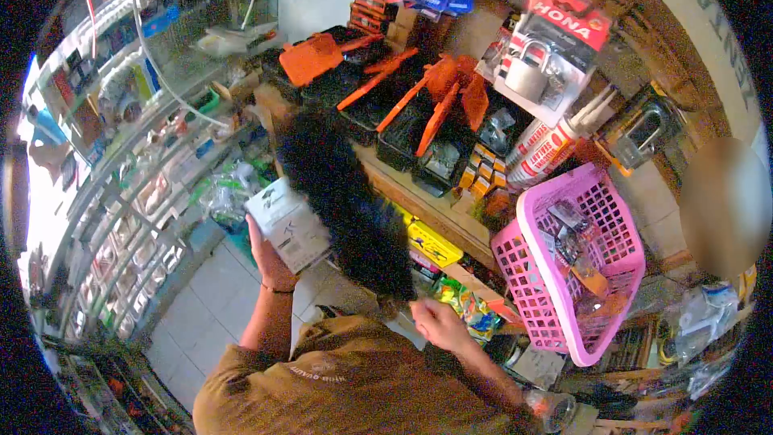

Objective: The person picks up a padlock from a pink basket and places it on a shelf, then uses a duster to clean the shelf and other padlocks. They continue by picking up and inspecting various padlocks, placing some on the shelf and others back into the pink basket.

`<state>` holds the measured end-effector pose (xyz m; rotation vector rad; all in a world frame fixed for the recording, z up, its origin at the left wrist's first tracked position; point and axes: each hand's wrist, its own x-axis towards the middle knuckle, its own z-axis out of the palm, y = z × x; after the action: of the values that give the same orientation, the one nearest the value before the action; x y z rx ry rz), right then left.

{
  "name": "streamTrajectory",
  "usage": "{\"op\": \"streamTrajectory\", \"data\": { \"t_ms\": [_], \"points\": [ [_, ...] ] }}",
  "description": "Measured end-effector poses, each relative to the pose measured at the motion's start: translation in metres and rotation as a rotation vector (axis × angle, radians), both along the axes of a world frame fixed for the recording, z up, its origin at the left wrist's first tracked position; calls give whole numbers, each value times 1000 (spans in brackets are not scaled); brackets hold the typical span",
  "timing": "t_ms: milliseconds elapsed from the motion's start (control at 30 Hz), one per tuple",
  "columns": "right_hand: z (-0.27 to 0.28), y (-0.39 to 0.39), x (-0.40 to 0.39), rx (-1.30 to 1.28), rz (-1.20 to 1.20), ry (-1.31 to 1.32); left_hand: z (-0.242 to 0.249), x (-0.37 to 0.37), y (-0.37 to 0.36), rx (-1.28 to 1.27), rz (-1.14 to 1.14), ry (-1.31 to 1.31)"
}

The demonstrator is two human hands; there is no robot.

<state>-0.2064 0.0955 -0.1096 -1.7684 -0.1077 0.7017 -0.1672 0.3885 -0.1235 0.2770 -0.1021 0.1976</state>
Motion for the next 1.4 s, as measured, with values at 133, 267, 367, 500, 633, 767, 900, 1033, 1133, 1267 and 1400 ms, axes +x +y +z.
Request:
{"op": "streamTrajectory", "data": {
  "t_ms": [133, 267, 367, 500, 633, 767, 900, 1033, 1133, 1267, 1400],
  "points": [
    [35, 76, 41, 357, 59, 189, -8, -14, 10, -101, -6, 55],
    [71, 159, 98, 642, 6, 199, 10, -27, 7, 90, 32, 26],
    [66, 214, 163, 747, -19, -158, 12, -34, 9, 226, 103, -1],
    [68, 244, 219, 754, -335, 92, 20, -44, 8, 251, 167, -58],
    [62, 223, 217, 673, -343, 351, 30, -46, 6, 282, 181, -94],
    [66, 167, 156, 430, -357, 21, 51, -29, -7, 405, 73, -152],
    [66, 112, 91, 216, -355, -893, 82, -10, -46, 559, 13, -208],
    [144, 54, 20, 101, -41, -1254, 126, 9, -96, 857, 16, -448],
    [158, 22, 3, -35, -141, -1387, 181, 12, -136, 1151, -119, -706],
    [192, -32, -5, -93, -139, -1536, 224, 20, -191, 1355, 165, -1001],
    [225, -61, -11, -237, -173, -1657, 265, 17, -234, 1281, 307, -1000]
  ]
}}
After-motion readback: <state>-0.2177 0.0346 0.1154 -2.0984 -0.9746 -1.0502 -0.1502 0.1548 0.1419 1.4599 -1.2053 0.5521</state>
